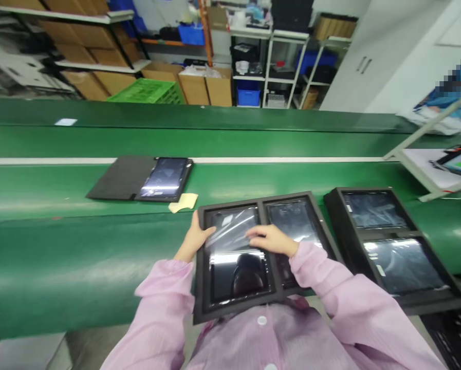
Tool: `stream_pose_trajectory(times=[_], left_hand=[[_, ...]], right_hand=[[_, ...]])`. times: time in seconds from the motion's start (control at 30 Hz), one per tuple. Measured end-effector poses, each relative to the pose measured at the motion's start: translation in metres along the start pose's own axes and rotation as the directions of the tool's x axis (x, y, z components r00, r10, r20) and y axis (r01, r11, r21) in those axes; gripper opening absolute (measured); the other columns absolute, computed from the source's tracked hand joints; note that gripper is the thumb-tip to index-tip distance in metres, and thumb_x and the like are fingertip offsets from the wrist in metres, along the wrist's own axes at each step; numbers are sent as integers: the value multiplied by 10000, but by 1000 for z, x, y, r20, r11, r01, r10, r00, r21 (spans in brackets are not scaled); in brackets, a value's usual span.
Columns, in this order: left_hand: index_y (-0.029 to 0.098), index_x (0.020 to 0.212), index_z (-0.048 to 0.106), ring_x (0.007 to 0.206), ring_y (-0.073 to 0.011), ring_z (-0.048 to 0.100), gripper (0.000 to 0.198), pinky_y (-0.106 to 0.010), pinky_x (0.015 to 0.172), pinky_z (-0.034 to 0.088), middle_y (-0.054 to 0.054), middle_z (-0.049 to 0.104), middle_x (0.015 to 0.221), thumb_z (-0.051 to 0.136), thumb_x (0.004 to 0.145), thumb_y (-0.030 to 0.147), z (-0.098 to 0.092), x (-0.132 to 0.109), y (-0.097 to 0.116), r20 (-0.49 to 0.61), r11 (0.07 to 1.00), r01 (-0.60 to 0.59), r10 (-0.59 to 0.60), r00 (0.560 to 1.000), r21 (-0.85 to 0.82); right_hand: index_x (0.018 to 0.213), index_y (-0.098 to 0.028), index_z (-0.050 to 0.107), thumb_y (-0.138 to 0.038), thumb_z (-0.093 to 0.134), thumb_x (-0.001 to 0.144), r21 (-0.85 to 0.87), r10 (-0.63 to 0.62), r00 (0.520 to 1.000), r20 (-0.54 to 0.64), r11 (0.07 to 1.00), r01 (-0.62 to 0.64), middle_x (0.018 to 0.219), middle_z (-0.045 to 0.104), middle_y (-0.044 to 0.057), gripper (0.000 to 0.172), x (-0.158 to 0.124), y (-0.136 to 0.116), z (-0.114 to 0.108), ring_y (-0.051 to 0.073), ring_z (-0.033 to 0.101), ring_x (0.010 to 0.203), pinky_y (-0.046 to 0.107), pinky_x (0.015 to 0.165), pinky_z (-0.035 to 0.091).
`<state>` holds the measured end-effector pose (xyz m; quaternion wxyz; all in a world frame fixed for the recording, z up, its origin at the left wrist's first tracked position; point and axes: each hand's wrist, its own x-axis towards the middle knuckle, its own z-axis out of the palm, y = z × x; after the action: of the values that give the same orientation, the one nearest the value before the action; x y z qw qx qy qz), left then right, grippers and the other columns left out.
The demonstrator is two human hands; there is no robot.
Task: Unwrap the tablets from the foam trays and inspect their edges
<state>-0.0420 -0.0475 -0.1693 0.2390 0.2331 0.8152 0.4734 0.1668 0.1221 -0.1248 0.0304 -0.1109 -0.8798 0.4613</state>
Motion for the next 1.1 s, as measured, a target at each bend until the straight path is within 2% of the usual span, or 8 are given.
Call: stream_pose_trajectory(times=[0.13, 0.23, 0.37, 0.5, 0.67, 0.9, 1.0, 1.1], left_hand=[[22, 1431, 182, 1340, -377, 272, 877, -527, 1089, 221, -274, 298, 1439, 633, 741, 320, 2, -2, -1, -108, 960, -19, 51, 993, 280], [-33, 1385, 288, 1367, -433, 141, 754, -596, 1080, 163, -318, 245, 1442, 555, 791, 346, 22, -19, 14, -186, 821, -173, 319, 929, 544], [117, 1230, 542, 1339, -306, 316, 403, -497, 1105, 241, -174, 515, 1313, 431, 864, 244, 85, -66, 40, 204, 610, -650, 639, 742, 453], [218, 1213, 579, 1332, -273, 344, 408, -547, 1096, 244, -82, 458, 1400, 385, 861, 144, 140, -106, 45, 614, 513, -798, 531, 584, 316], [206, 1266, 528, 1238, -236, 477, 427, -559, 1133, 131, -86, 566, 1293, 381, 868, 164, 152, -108, 38, 634, 638, -712, 428, 644, 292], [142, 1455, -103, 1211, -222, 507, 778, -526, 1101, 239, -107, 670, 1121, 395, 904, 375, 152, -106, 36, 338, 983, -182, 158, 928, 40], [226, 1366, 387, 1195, -243, 522, 552, -515, 1137, 136, -77, 667, 1136, 485, 853, 405, 141, -104, 35, 461, 982, -185, 147, 875, 38], [252, 836, 689, 1083, -244, 601, 221, -482, 1159, 49, -27, 718, 970, 522, 826, 396, 128, -98, 34, 595, 966, -257, 195, 780, 20]], right_hand=[[1057, -197, 671, -366, 682, 783, -150, -157, 946, 282, 967, 205, 1041, 694, 16, 322, -41, 0, -7, 160, 633, 967, 366, 1096, 295], [967, -237, 699, -292, 596, 860, -365, -34, 999, -39, 931, 17, 1086, 674, -17, 158, -45, 21, -42, 125, 582, 1047, 274, 1035, 361], [990, -142, 694, -202, 515, 890, -433, 174, 848, -500, 798, -419, 1341, 482, 144, 214, -35, 72, -97, 271, 379, 1275, 461, 1073, 277], [1102, -160, 660, -221, 625, 819, -398, 250, 798, -548, 762, -511, 1437, 335, 174, 291, -28, 110, -115, 353, 252, 1337, 523, 1056, 261], [894, -210, 711, -234, 622, 829, -419, 193, 826, -530, 787, -453, 1442, 354, 88, 113, -26, 114, -113, 305, 213, 1360, 472, 1083, 232], [802, -187, 634, -209, 519, 901, -184, 37, 995, -90, 981, -53, 771, 661, -16, 153, -101, 57, -107, 142, 628, 813, 381, 971, 414], [853, -180, 644, -302, 535, 897, 251, -107, 971, 215, 967, 51, 789, 693, -5, 170, -150, 38, -110, 113, 651, 714, 225, 713, 508], [1034, -168, 619, -264, 427, 944, 337, -30, 1000, 4, 941, 27, 998, 694, 56, 233, -180, 45, -110, 129, 643, 940, 259, 829, 509]])
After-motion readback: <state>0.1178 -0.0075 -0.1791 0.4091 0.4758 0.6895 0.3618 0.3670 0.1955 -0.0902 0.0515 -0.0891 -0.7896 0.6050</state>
